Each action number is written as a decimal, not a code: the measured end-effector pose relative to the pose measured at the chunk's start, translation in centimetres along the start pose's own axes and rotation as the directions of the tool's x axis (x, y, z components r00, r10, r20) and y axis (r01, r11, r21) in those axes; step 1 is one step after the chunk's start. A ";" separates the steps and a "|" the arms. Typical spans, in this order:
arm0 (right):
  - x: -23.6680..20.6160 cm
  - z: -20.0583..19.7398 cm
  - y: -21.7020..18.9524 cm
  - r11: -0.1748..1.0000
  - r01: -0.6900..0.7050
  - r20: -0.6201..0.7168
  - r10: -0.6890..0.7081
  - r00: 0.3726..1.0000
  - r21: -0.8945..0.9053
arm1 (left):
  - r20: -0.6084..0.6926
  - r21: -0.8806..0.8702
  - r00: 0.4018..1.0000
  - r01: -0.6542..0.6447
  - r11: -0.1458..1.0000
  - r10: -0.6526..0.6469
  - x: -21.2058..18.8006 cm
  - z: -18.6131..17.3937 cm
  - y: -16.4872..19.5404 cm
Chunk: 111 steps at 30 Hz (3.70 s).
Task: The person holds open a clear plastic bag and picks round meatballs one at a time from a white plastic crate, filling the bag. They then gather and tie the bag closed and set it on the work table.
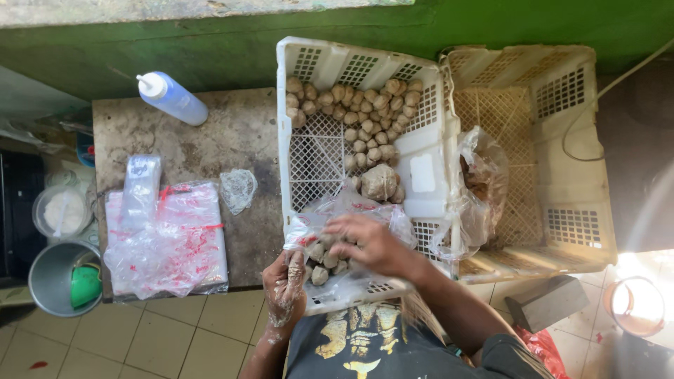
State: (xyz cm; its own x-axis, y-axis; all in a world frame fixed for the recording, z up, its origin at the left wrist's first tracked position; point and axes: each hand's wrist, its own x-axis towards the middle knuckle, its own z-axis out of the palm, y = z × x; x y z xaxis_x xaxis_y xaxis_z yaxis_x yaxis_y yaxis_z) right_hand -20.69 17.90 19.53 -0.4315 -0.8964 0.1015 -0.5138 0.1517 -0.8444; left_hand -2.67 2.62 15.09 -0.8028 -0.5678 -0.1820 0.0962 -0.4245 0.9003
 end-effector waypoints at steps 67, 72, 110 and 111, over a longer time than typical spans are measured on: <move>1.1 -2.1 -2.0 0.993 -0.046 0.242 0.070 0.968 -0.105 | -0.038 -0.102 0.999 0.017 0.995 -0.021 0.0 -2.8 -1.8; 0.3 -2.8 -3.6 0.983 -0.170 0.304 0.185 0.935 -0.074 | -0.041 -0.054 0.999 0.006 0.999 -0.009 -0.3 -2.6 -1.3; 6.1 -7.0 10.0 0.603 -0.118 -0.010 0.205 0.979 0.789 | -0.057 0.045 0.995 -0.074 0.996 0.077 1.7 -2.6 -1.2; 4.7 -6.5 7.8 0.463 -0.077 0.081 0.011 0.997 0.883 | -0.076 0.041 0.995 -0.060 0.997 0.063 1.8 -2.3 -0.8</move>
State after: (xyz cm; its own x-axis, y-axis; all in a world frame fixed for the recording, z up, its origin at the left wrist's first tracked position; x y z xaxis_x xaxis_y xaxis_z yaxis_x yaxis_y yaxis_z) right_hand -31.49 17.60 16.81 -0.3761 -0.9253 0.0491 0.4504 -0.2289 -0.8630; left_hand -2.88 0.35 13.10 -0.7482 -0.6453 -0.1543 0.1202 -0.3605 0.9250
